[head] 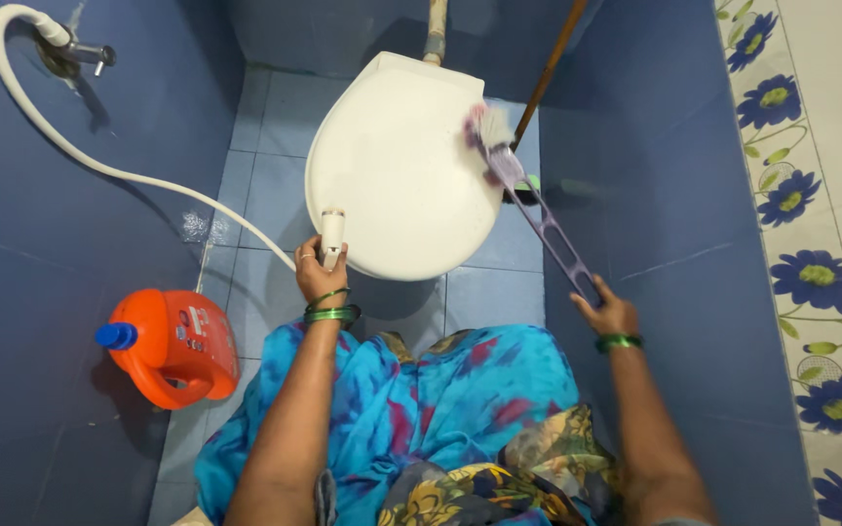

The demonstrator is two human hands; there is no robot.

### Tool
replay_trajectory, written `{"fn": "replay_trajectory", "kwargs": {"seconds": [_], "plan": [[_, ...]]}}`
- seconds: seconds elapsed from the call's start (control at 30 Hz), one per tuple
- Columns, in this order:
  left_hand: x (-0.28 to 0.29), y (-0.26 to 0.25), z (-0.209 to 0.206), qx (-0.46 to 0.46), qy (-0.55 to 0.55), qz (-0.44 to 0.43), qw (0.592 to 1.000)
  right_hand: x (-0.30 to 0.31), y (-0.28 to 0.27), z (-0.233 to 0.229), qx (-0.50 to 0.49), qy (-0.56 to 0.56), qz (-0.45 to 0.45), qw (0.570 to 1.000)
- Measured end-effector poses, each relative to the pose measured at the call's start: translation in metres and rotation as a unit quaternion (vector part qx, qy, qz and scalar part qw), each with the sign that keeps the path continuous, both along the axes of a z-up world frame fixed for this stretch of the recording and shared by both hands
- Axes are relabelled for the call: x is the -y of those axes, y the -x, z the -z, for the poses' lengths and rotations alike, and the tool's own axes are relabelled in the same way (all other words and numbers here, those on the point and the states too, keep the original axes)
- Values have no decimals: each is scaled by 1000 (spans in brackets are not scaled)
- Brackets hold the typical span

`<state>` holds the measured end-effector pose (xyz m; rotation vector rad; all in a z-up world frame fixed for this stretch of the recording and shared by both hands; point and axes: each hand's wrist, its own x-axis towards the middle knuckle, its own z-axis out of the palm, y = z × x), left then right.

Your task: The person cleans a toilet by scrubbing the inside of the bowl with a brush and spraying water from a hand-held sprayer, then repeats the process on the lid and outer surfaces.

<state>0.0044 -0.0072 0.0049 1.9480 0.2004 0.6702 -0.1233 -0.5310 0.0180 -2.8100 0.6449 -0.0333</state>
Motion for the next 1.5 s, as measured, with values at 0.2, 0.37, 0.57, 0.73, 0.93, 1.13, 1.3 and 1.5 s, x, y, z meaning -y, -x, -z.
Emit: {"fn": "replay_trajectory", "kwargs": {"seconds": [0.2, 0.37, 0.57, 0.73, 0.93, 1.13, 1.3, 1.5], "plan": [[-13, 6, -3, -14, -8, -24, 1000, -38, -24, 24, -37, 32, -107, 993], [-14, 6, 0, -29, 2, -33, 999, -26, 17, 27, -113, 83, -105, 985], [0, 8, 7, -8, -38, -2, 999, -17, 62, 70, -93, -3, 41, 995], [0, 9, 10, -26, -50, 2, 998, -29, 76, 115, -100, -17, 4, 995], [-1, 12, 13, -18, -80, 6, 997, -29, 66, 79, -91, 37, -95, 991], [4, 11, 12, -26, -63, 9, 998, -12, 17, 43, -134, 71, -28, 988], [8, 11, 10, -39, -58, 2, 998, -50, -43, 36, -92, -32, 33, 995], [3, 11, 16, -10, -55, 13, 998, -137, -73, -32, -104, -17, -106, 989]]}}
